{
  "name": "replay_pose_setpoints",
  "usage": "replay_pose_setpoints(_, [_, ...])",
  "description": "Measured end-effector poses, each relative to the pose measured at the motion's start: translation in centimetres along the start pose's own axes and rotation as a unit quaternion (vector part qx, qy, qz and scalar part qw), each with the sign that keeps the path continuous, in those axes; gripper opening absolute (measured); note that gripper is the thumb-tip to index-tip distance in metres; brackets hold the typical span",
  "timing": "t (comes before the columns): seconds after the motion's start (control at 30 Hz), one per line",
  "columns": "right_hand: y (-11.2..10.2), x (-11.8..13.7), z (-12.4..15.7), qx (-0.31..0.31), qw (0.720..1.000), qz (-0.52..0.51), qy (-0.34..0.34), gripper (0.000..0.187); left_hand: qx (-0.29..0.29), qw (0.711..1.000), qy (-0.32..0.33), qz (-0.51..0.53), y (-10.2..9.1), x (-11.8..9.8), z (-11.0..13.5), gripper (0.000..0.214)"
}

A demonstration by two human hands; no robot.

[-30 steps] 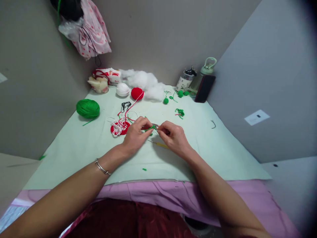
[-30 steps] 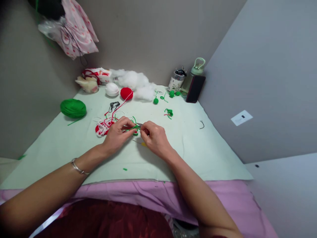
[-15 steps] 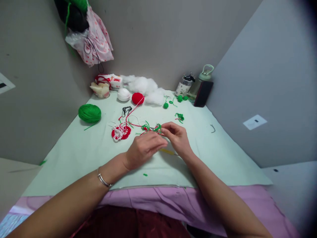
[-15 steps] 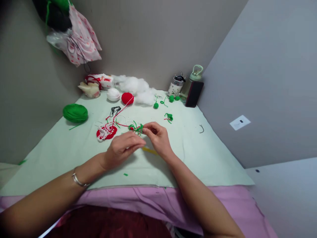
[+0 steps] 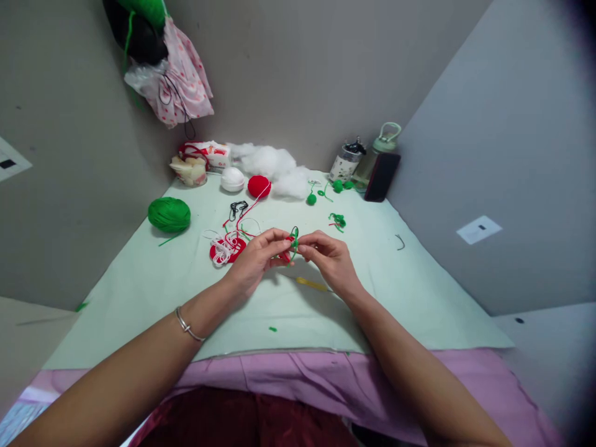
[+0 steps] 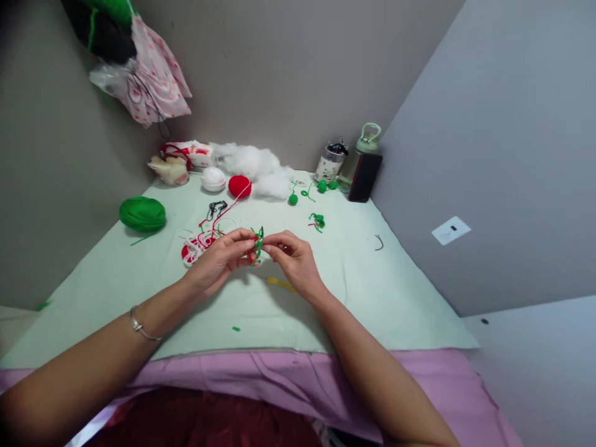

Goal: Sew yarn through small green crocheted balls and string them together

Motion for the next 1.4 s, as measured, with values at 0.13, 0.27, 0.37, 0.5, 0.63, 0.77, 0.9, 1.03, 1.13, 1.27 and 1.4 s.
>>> replay_pose_setpoints(0.13, [0.4,-0.5,0.2,0.032,0.999,0.008,0.027,0.031,-0.022,1.000,0.002,-0.015,-0.3,0.2,0.0,0.027])
replay_pose_setpoints(0.27, [0.6,-1.0,0.2,0.036,0.998,0.015,0.042,0.029,-0.023,0.999,0.005,-0.034,-0.1,0.1,0.0,0.028])
replay_pose_setpoints(0.37, [0.9,-1.1,0.3,0.042,0.998,0.011,0.044,0.027,-0.013,0.999,-0.001,-0.031,0.0,0.2,0.0,0.029])
replay_pose_setpoints(0.5, [0.8,-0.7,0.2,0.021,0.999,-0.027,0.033,0.028,0.001,0.999,-0.017,-0.032,0.0,0.6,-0.2,0.028])
replay_pose_setpoints(0.63, [0.8,-0.9,0.2,0.028,0.996,-0.064,0.049,0.030,0.011,0.999,-0.033,-0.027,0.0,1.0,-0.3,0.027])
replay_pose_setpoints(0.77, [-0.5,-1.7,-0.1,0.024,0.998,-0.008,0.065,0.026,0.005,0.999,-0.032,-0.019,-0.2,0.9,-0.3,0.027])
replay_pose_setpoints(0.9, [-3.1,0.8,-0.1,-0.094,0.973,0.194,-0.076,0.013,-0.003,0.999,-0.030,-0.027,-0.3,0.8,-0.4,0.025])
replay_pose_setpoints(1.03, [-1.2,2.8,0.4,-0.024,0.958,0.219,-0.182,0.008,-0.004,0.998,-0.027,-0.053,-0.3,1.0,-0.5,0.025])
replay_pose_setpoints(1.13, [0.5,2.8,0.8,0.048,0.958,0.208,-0.189,0.008,-0.010,0.998,-0.023,-0.064,-0.5,1.3,-0.6,0.028])
replay_pose_setpoints(1.27, [0.8,1.7,0.8,0.056,0.960,0.220,-0.163,0.007,-0.011,0.996,-0.021,-0.083,-0.7,1.5,-0.8,0.032])
replay_pose_setpoints(1.4, [0.7,1.4,1.0,0.048,0.954,0.241,-0.171,0.007,-0.003,0.995,-0.013,-0.103,-0.7,1.6,-0.9,0.032])
Point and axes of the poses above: each hand's wrist, its own z-axis away from the middle knuckle, its own y-axis out of the palm, x = y × z, the point moved 8 cm from there along -z, towards the middle knuckle, and after that the axes turned 5 degrees about -y, right-handed, at the moved point
